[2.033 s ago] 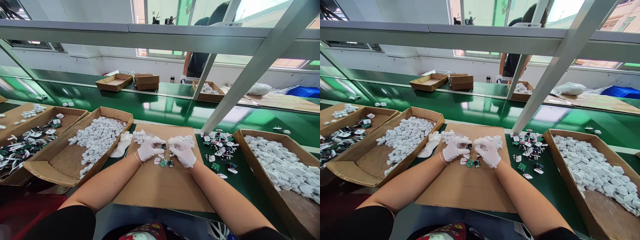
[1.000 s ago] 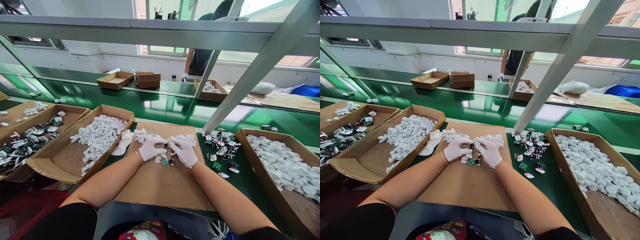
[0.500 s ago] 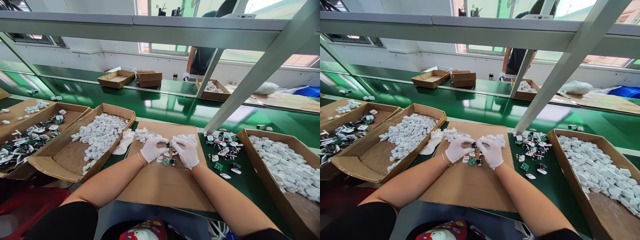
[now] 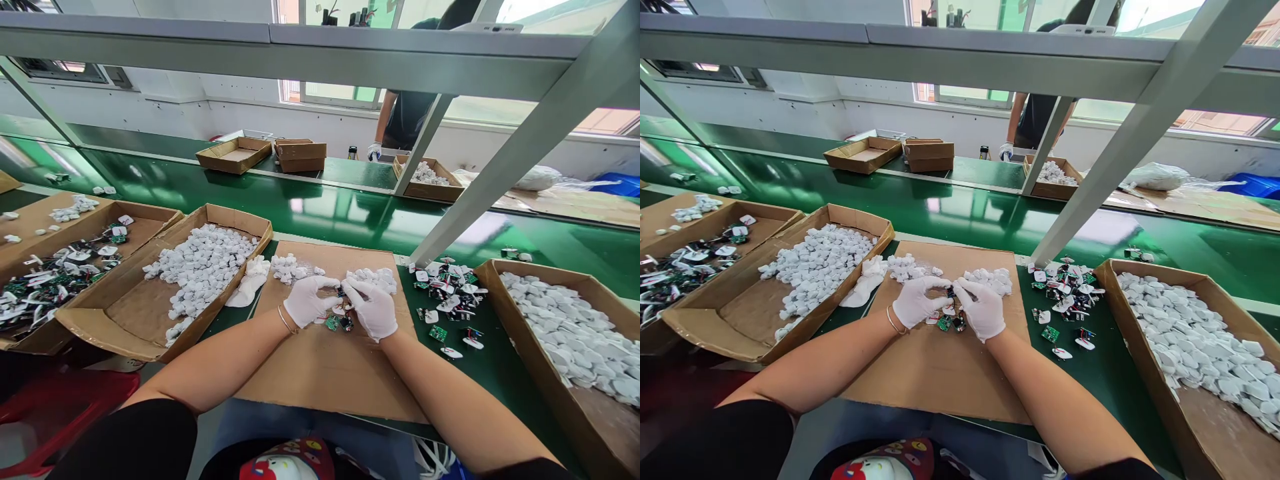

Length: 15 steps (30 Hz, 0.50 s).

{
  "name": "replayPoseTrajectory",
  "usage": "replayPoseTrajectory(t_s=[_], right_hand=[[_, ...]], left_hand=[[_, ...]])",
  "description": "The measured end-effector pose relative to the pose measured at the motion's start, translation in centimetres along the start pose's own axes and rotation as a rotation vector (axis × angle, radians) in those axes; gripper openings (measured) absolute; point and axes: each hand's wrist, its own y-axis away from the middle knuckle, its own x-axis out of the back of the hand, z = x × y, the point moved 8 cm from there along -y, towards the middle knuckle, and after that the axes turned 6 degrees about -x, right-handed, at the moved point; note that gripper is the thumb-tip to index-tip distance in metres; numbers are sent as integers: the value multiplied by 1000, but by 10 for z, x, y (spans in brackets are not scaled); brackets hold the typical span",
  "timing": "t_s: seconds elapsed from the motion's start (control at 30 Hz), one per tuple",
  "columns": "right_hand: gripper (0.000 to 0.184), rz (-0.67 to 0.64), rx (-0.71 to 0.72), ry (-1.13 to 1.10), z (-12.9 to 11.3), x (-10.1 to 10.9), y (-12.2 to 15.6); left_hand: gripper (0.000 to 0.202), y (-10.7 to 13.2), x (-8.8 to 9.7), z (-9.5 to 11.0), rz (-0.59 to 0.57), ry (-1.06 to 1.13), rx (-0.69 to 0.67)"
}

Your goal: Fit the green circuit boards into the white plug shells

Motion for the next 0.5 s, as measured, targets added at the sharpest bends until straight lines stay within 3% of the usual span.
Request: replayPoseTrajectory(t_s=[0.3,0.5], right_hand=[[34,-111,144,83,-23,-3,5],[35,-164,148,221,-26,-10,12]], left_hand=[[27,-1,1,6,-20,-5,15],[24,-1,-1,0,-53,59,39]])
